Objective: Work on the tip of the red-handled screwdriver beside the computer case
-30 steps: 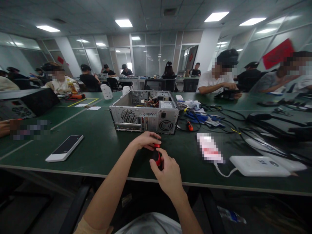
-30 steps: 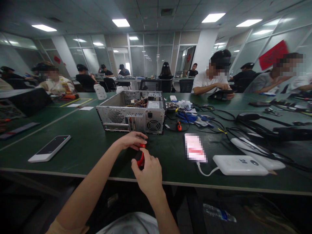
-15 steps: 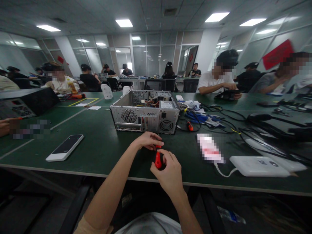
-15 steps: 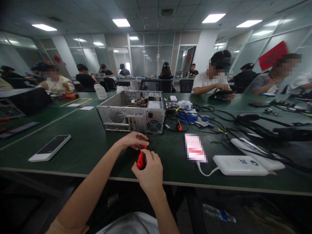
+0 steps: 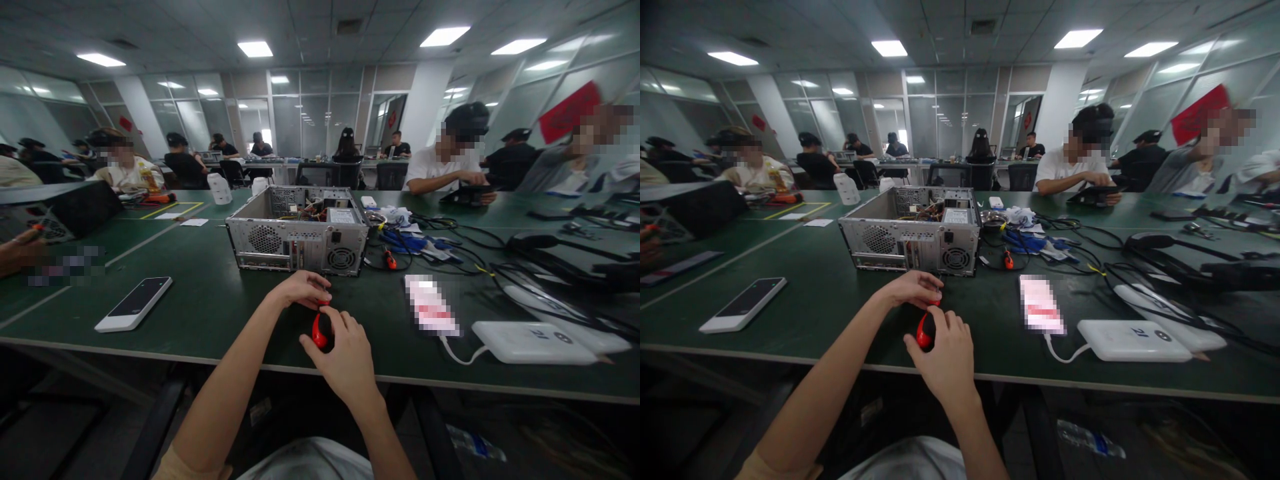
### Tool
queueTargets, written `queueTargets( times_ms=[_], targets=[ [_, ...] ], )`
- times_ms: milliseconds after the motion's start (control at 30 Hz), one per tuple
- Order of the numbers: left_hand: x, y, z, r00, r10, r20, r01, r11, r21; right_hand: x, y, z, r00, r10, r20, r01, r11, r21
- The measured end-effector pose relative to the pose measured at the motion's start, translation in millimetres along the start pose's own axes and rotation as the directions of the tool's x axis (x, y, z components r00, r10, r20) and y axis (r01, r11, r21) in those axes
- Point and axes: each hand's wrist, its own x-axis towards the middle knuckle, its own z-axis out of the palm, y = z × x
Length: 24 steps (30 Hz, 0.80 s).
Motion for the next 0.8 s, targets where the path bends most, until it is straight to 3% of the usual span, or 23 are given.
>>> queueTargets(
  times_ms=[233, 433, 633, 800],
  targets=[
    [4, -5, -2.7, 1.0, 0.007, 0.03, -0.006, 0.999, -0.051, 1, -1, -6, 0.996, -0.043, 0.078, 0.04, 0.998, 0.045],
    [3, -1, -1.1, 0.999, -0.02, 0.033, 0.02, 1.0, -0.004, 1, 3, -1, 0.999, 0.033, -0.032, -0.03, 0.994, 0.102],
    [-1, 3, 0.3, 1.0, 0.017, 0.025, -0.019, 0.996, 0.087, -1, 5, 5, 0.983, 0.038, -0.181, -0.005, 0.983, 0.181],
    [0, 1, 1.7, 1.0, 0.02, -0.002, -0.019, 0.99, 0.14, -1, 6, 5, 0.982, 0.003, -0.188, 0.036, 0.978, 0.204]
  ],
)
